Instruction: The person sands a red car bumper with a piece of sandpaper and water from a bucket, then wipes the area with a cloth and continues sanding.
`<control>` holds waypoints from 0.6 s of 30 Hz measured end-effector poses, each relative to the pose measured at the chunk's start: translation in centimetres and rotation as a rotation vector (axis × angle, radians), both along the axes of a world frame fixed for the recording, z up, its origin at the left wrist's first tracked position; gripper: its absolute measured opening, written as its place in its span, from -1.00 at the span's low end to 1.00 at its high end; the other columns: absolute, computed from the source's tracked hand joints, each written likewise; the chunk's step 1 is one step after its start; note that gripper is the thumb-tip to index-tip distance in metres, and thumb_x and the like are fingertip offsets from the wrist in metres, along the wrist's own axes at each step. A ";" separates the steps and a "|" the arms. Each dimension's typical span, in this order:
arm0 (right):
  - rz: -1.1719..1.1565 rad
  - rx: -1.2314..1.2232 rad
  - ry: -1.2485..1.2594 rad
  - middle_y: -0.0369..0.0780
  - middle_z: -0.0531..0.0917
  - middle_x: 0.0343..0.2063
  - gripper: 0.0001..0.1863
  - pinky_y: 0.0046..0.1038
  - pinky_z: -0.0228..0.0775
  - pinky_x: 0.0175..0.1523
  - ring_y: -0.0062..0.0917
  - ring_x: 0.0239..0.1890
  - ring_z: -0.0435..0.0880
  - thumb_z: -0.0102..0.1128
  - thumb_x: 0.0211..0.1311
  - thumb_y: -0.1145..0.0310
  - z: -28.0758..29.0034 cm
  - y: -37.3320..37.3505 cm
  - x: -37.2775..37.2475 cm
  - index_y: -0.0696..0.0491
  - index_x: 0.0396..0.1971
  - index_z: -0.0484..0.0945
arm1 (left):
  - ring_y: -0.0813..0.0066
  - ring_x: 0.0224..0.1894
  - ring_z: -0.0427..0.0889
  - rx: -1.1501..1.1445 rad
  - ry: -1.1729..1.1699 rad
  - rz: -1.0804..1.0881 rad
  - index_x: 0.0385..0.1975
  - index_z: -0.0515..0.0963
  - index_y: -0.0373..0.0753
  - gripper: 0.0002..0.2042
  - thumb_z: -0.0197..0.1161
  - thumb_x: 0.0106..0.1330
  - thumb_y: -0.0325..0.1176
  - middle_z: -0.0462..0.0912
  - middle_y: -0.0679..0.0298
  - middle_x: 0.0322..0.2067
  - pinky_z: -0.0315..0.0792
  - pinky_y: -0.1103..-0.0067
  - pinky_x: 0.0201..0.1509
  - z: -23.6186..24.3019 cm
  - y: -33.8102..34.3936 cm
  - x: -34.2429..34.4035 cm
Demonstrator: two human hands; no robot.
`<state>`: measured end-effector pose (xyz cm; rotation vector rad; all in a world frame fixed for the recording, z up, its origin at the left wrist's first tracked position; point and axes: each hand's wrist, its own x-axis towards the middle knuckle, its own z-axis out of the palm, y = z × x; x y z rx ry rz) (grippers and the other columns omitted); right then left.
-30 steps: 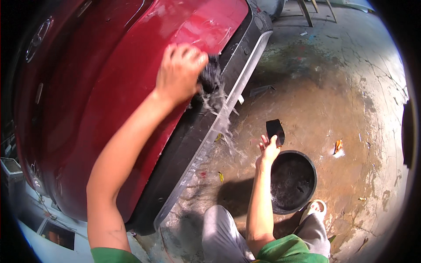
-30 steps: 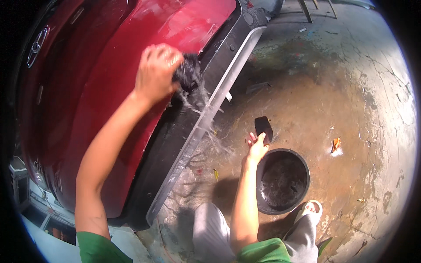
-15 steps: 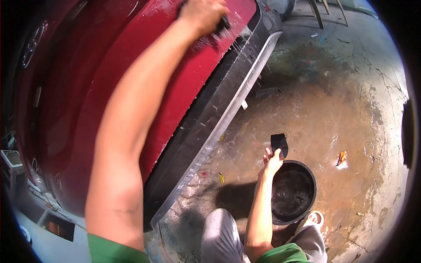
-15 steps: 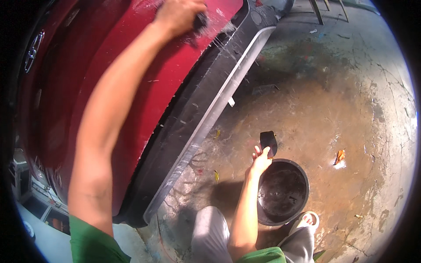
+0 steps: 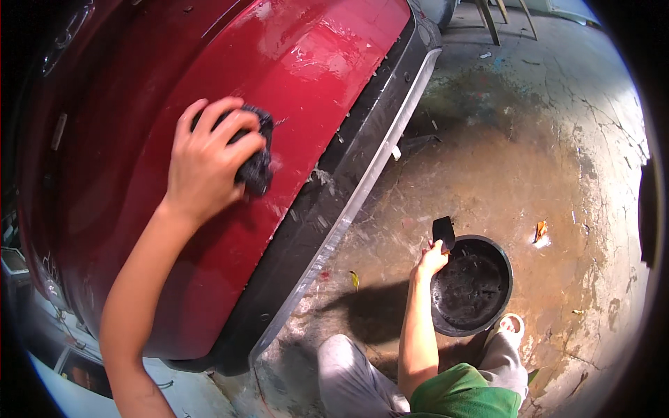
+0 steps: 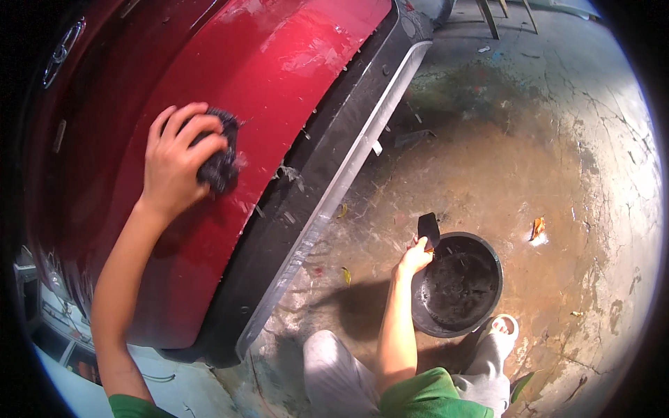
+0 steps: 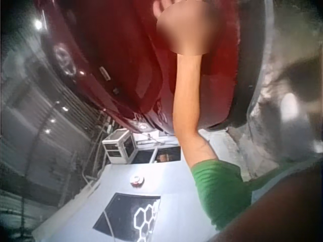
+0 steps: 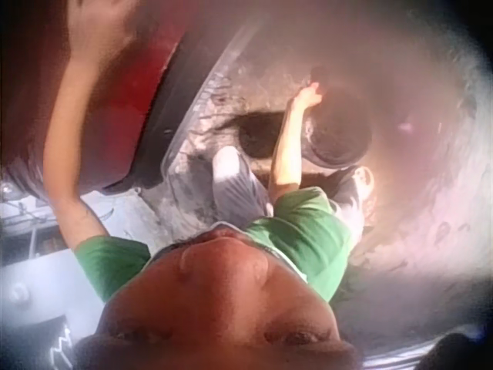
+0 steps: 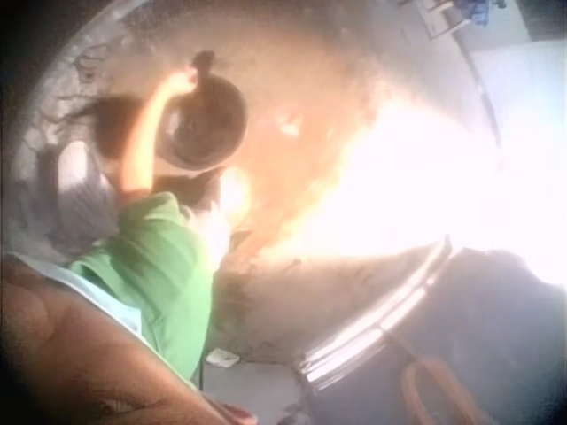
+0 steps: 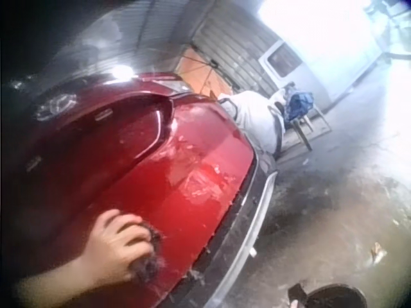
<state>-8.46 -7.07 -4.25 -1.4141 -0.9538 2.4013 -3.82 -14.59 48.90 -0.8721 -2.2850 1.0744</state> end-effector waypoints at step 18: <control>-0.058 -0.227 0.092 -0.21 0.72 -0.21 -0.74 -0.57 0.55 -0.37 -0.56 -0.35 0.69 0.19 0.47 0.32 9.3 -0.9 -0.2 0.17 -0.01 0.57 | 0.24 -0.02 0.70 0.031 0.344 0.214 -0.32 0.71 -0.19 -0.75 0.41 0.15 -0.15 0.72 0.22 -0.15 0.54 0.19 0.05 -2.5 11.1 -19.4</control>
